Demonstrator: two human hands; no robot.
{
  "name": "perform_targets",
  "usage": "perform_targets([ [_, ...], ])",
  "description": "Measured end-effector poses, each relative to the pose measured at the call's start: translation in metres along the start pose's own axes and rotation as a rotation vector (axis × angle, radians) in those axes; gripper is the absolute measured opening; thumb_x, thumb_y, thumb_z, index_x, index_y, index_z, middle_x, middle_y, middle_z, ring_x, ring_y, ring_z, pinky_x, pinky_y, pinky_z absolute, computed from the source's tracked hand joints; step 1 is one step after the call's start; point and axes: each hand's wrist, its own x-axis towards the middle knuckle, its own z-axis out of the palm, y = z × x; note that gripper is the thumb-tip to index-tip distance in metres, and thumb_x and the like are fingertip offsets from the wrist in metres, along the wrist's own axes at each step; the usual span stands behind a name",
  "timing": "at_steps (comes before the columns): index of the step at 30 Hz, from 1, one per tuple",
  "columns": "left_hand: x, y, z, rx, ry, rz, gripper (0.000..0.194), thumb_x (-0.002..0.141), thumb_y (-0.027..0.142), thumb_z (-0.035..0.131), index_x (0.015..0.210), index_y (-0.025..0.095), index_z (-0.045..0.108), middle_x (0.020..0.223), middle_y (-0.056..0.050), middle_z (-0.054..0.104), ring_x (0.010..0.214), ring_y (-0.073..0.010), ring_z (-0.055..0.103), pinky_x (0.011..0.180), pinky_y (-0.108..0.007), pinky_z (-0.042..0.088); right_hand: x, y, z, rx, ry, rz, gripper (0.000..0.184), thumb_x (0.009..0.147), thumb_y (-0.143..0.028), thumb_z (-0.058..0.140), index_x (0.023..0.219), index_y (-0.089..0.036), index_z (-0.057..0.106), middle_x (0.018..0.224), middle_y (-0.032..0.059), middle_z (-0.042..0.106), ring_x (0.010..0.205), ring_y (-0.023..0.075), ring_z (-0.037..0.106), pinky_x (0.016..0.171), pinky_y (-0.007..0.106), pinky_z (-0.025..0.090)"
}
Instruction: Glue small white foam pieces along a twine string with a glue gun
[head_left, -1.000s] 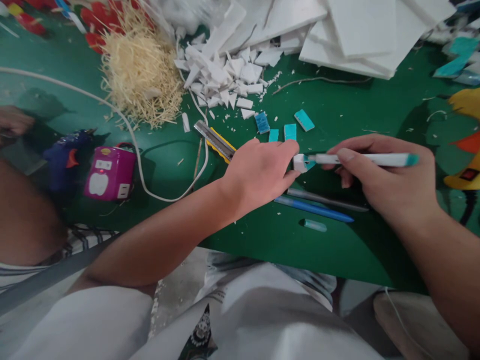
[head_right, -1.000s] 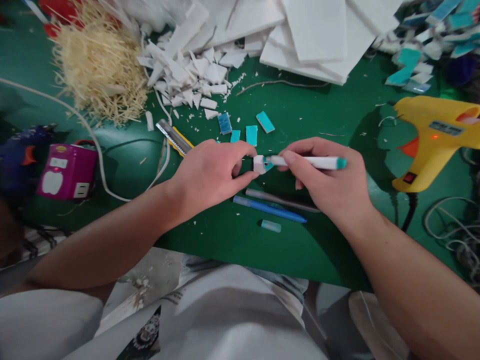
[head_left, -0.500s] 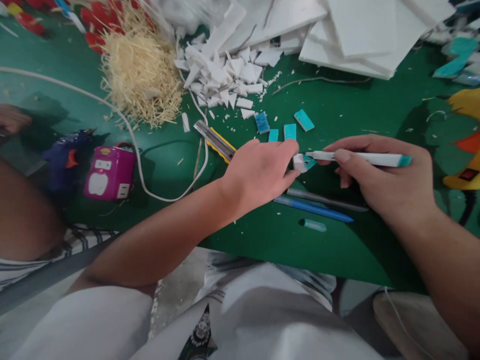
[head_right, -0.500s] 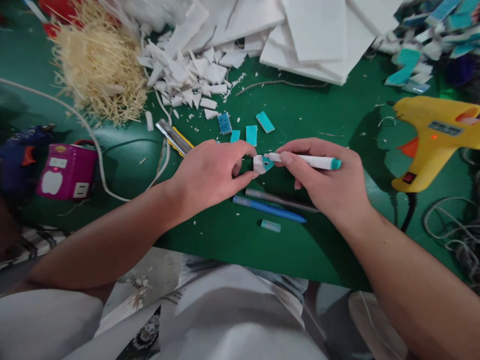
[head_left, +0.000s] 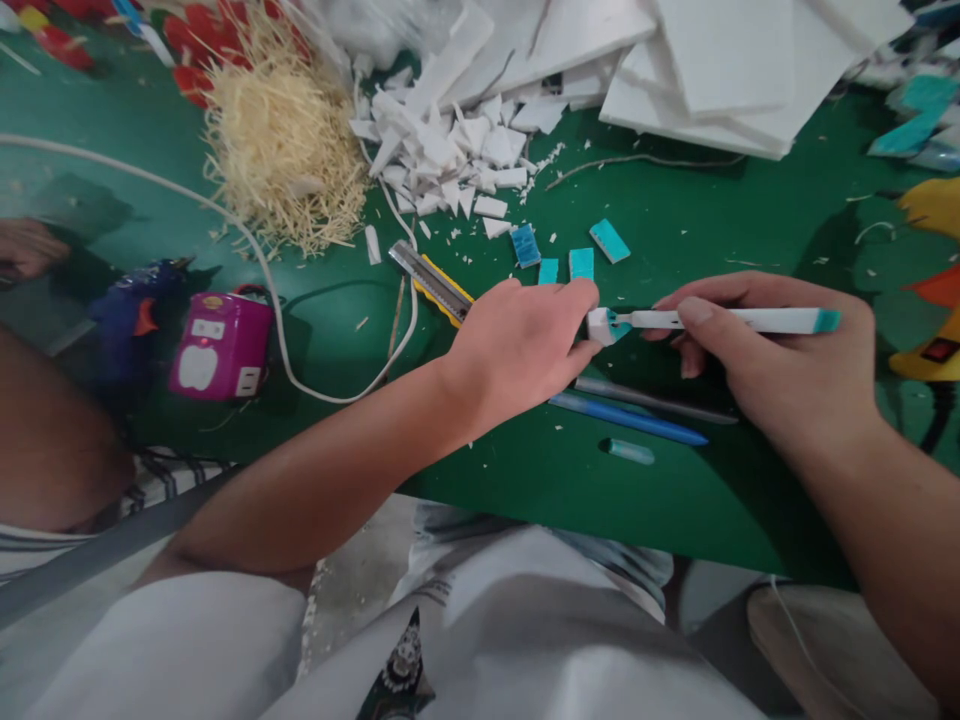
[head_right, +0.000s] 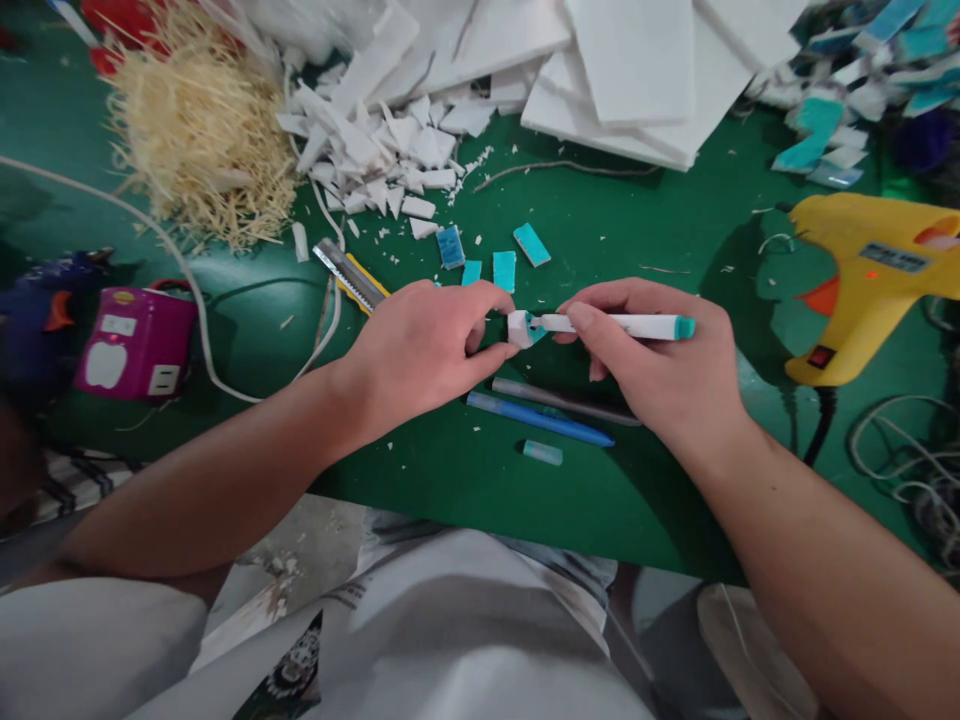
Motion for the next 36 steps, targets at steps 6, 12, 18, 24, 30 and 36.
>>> perform_targets([
  [6,-0.001,0.0,0.001,0.004,0.011,0.0,0.024,0.106,0.036,0.069,0.121,0.019,0.075,0.07,0.003,0.069,0.068,-0.0191,0.07,0.079,-0.033,0.049,0.002,-0.005,-0.001,-0.019,-0.005,0.027,0.014,0.076,-0.033,0.078,0.066,-0.023,0.079,0.052,0.0007,0.067,0.042,0.0111,0.053,0.039,0.025,0.034],
  [12,0.001,0.001,-0.001,0.01,-0.023,-0.012,0.025,0.107,0.036,0.07,0.123,0.017,0.075,0.072,0.003,0.069,0.07,-0.0198,0.071,0.079,-0.033,0.048,0.001,-0.003,-0.001,-0.024,-0.007,0.032,0.016,0.077,-0.034,0.079,0.066,-0.023,0.078,0.055,0.0009,0.068,0.043,0.0108,0.053,0.04,0.024,0.036],
  [18,0.001,0.001,0.0,0.025,-0.023,-0.004,0.027,0.108,0.036,0.069,0.126,0.018,0.074,0.075,0.002,0.072,0.072,-0.0203,0.072,0.078,-0.033,0.048,0.001,-0.003,-0.002,-0.018,-0.019,0.059,0.017,0.079,-0.033,0.081,0.065,-0.024,0.076,0.058,0.0015,0.07,0.044,0.0116,0.054,0.04,0.025,0.036],
  [24,0.001,0.0,0.001,0.014,0.01,0.006,0.026,0.108,0.039,0.066,0.12,0.018,0.075,0.07,0.004,0.068,0.066,-0.0182,0.069,0.075,-0.032,0.047,0.0,0.01,0.001,0.003,0.033,-0.057,0.017,0.085,-0.047,0.088,0.084,-0.03,0.087,0.066,-0.0009,0.074,0.044,0.0118,0.053,0.041,0.029,0.039],
  [30,0.002,0.0,0.001,0.021,-0.009,0.001,0.028,0.108,0.04,0.069,0.123,0.017,0.075,0.07,0.003,0.067,0.066,-0.0182,0.067,0.07,-0.031,0.043,0.0,0.002,0.0,0.005,-0.048,0.03,0.01,0.083,-0.038,0.086,0.078,-0.03,0.085,0.06,-0.0016,0.07,0.044,0.0122,0.049,0.04,0.029,0.033],
  [36,0.002,0.0,0.002,0.017,0.007,0.011,0.025,0.107,0.037,0.071,0.122,0.017,0.074,0.07,0.004,0.067,0.066,-0.0175,0.067,0.07,-0.03,0.043,0.0,0.006,-0.001,0.039,-0.02,-0.023,0.013,0.086,-0.038,0.086,0.078,-0.028,0.085,0.059,-0.0004,0.069,0.044,0.0118,0.049,0.041,0.029,0.03],
])
